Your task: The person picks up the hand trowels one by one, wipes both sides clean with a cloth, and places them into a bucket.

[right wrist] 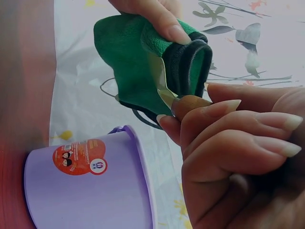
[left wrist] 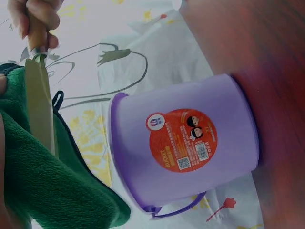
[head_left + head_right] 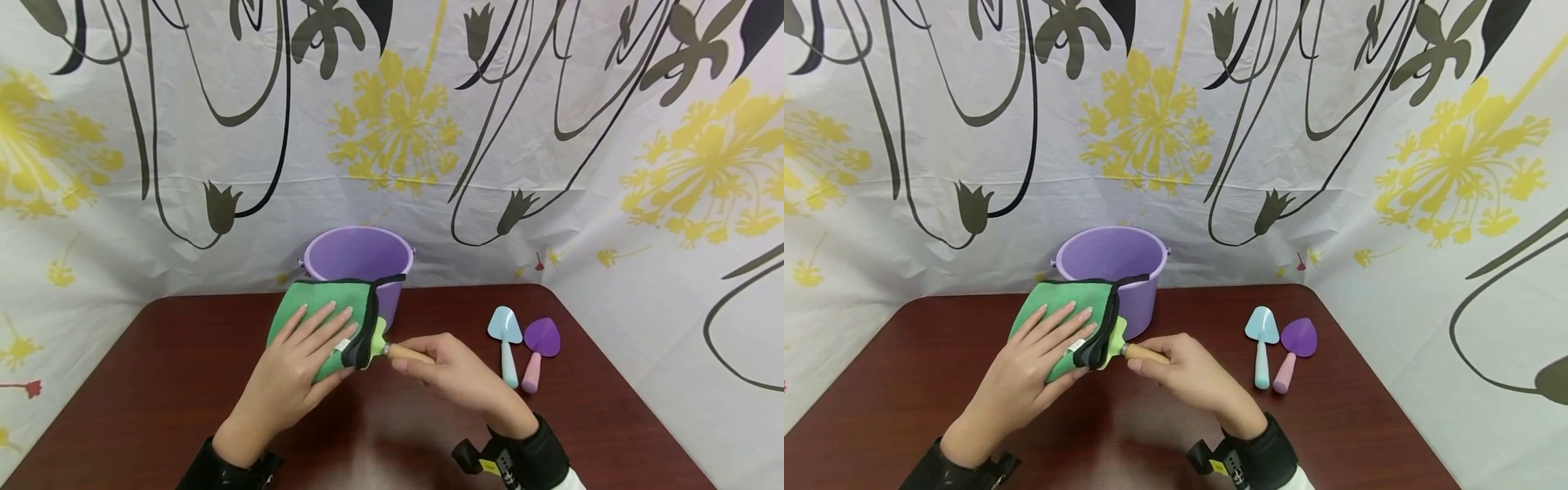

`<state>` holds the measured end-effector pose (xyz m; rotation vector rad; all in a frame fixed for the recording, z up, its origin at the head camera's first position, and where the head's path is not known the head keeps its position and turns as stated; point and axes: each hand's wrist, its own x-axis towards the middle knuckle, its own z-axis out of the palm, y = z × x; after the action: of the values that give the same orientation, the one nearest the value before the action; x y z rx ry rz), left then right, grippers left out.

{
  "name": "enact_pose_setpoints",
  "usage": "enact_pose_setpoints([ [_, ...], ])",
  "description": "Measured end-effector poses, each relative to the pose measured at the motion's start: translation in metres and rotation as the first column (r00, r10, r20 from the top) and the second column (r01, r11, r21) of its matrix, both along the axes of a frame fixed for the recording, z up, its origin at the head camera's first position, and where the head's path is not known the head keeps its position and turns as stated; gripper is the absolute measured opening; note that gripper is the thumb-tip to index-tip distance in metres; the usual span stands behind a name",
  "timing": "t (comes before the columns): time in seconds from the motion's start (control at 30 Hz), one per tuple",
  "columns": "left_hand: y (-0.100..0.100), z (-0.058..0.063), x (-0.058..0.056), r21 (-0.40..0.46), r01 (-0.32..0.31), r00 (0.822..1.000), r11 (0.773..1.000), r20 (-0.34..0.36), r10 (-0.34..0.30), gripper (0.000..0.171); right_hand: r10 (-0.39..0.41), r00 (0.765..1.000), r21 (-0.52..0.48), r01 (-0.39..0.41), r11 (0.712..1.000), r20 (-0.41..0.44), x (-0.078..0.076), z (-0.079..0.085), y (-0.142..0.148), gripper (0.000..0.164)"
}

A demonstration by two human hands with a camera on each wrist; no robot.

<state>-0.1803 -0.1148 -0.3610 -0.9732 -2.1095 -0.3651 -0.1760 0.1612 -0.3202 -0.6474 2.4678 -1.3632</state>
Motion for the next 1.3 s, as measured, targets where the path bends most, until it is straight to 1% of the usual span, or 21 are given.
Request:
enact_pose_setpoints([
  [0.1, -0.003, 0.002, 0.0, 0.007, -0.005, 1.0, 1.0, 0.024, 0.005, 0.057, -0.003, 1.0, -0.007, 0.003, 1.0, 0.004, 0.0, 0.001, 0.001, 0.019],
  [0.23, -0.007, 0.005, 0.0, 0.01, 0.009, 0.999, 1.0, 0.039, -0.009, 0.054, 0.002, 1.0, -0.018, -0.002, 1.0, -0.002, 0.001, 0.001, 0.003, 0.016],
  [0.37, -0.012, 0.006, -0.002, 0.024, 0.022, 0.999, 0.999, 0.025, -0.023, 0.054, 0.003, 1.0, -0.017, -0.004, 1.0, -0.017, 0.001, 0.001, 0.005, 0.015],
  [0.5, -0.015, 0.007, -0.004, 0.057, 0.029, 0.999, 0.998, 0.012, -0.03, 0.053, 0.005, 1.0, -0.019, -0.005, 1.0, -0.018, 0.002, 0.001, 0.008, 0.018],
  [0.57, -0.015, 0.007, -0.004, 0.128, 0.058, 0.998, 0.99, -0.007, -0.057, 0.05, 0.016, 1.0, -0.031, -0.016, 0.999, -0.012, 0.002, 0.002, 0.009, 0.02],
  [0.6, -0.014, 0.007, -0.003, 0.172, 0.074, 0.997, 0.982, -0.011, -0.073, 0.048, 0.022, 1.0, -0.038, -0.022, 0.999, -0.012, 0.003, 0.002, 0.01, 0.02],
  [0.67, -0.01, 0.008, -0.002, 0.259, 0.118, 0.993, 0.959, -0.024, -0.116, 0.046, 0.031, 0.999, -0.051, -0.032, 0.998, -0.009, 0.003, 0.002, 0.01, 0.02],
  [0.73, -0.006, 0.007, 0.0, 0.325, 0.153, 0.988, 0.933, -0.046, -0.146, 0.044, 0.045, 0.999, -0.064, -0.045, 0.997, -0.007, 0.003, 0.003, 0.01, 0.019],
  [0.77, -0.005, 0.007, 0.002, 0.337, 0.158, 0.987, 0.928, -0.043, -0.152, 0.044, 0.047, 0.999, -0.067, -0.048, 0.997, -0.01, 0.003, 0.003, 0.009, 0.019],
  [0.93, 0.005, 0.006, 0.007, 0.359, 0.157, 0.987, 0.92, -0.04, -0.153, 0.041, 0.061, 0.998, -0.077, -0.062, 0.995, -0.019, 0.002, 0.002, 0.006, 0.018],
  [1.07, 0.011, 0.005, 0.011, 0.41, 0.148, 0.988, 0.9, -0.023, -0.153, 0.037, 0.061, 0.998, -0.082, -0.062, 0.995, -0.012, 0.003, 0.001, 0.004, 0.017],
  [1.13, 0.013, 0.005, 0.013, 0.414, 0.138, 0.989, 0.9, -0.016, -0.144, 0.036, 0.055, 0.998, -0.076, -0.056, 0.996, -0.013, 0.003, 0.001, 0.003, 0.017],
  [1.3, 0.02, 0.006, 0.017, 0.389, 0.133, 0.99, 0.912, -0.018, -0.137, 0.034, 0.041, 0.999, -0.041, -0.042, 0.998, -0.026, 0.004, 0.0, 0.001, 0.018],
])
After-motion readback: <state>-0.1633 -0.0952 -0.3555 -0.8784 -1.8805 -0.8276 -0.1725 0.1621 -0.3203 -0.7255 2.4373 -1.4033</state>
